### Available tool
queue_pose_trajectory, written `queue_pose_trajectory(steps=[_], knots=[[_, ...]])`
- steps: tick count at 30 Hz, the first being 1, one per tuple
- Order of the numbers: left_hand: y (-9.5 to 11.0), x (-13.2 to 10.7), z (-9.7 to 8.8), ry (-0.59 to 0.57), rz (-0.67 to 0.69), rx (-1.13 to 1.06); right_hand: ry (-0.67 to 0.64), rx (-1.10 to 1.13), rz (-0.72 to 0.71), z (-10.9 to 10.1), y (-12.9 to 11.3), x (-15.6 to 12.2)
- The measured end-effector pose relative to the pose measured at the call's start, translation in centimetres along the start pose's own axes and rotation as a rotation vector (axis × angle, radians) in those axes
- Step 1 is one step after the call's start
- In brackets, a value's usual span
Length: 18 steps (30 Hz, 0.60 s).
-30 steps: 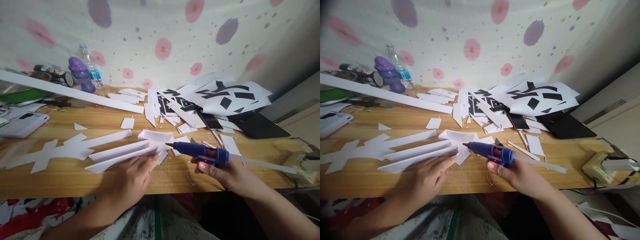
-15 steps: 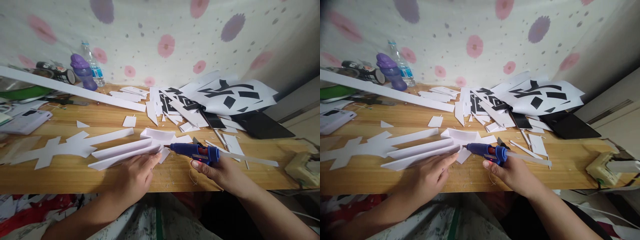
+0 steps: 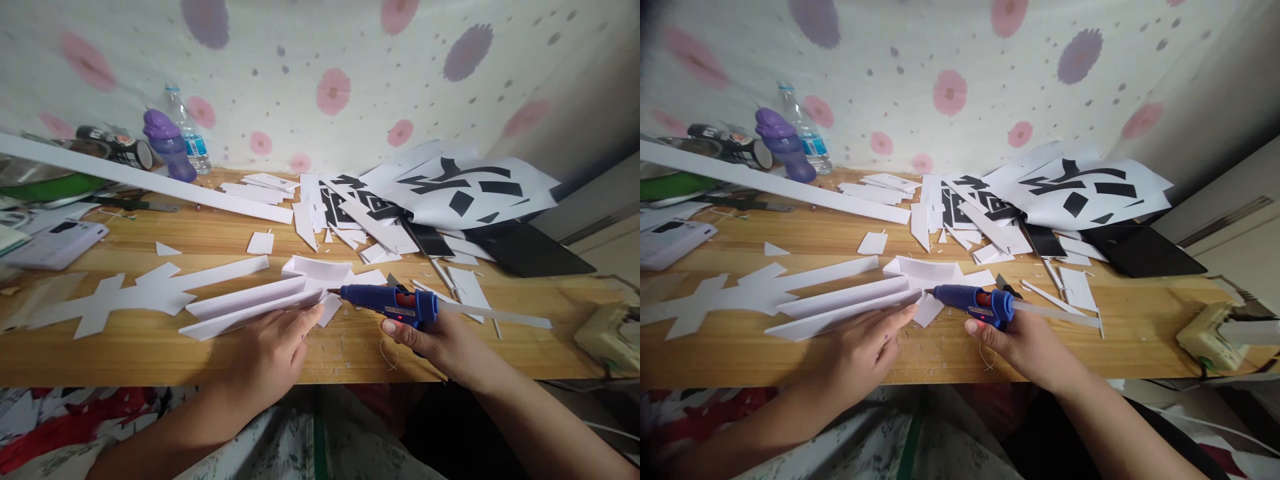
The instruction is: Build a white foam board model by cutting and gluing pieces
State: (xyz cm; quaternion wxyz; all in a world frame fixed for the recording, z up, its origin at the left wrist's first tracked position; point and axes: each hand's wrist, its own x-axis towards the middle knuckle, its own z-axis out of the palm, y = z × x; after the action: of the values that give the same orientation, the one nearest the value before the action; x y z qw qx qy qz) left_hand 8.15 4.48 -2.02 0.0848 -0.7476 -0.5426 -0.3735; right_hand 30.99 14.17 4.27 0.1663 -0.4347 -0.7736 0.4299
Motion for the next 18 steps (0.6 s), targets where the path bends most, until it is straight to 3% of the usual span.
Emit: queue_pose_trajectory(steps=[12,18], knots=[[-0.22,-0.37,0.57,0.021,-0.027,-0.03,-0.005,0.01,0.025,0.16,0.61,0.01],[0.16,-0.03,-0.11,0.009,-0.008,0.031,-0.018,0.018,0.053,0.05,0.38,0.04]])
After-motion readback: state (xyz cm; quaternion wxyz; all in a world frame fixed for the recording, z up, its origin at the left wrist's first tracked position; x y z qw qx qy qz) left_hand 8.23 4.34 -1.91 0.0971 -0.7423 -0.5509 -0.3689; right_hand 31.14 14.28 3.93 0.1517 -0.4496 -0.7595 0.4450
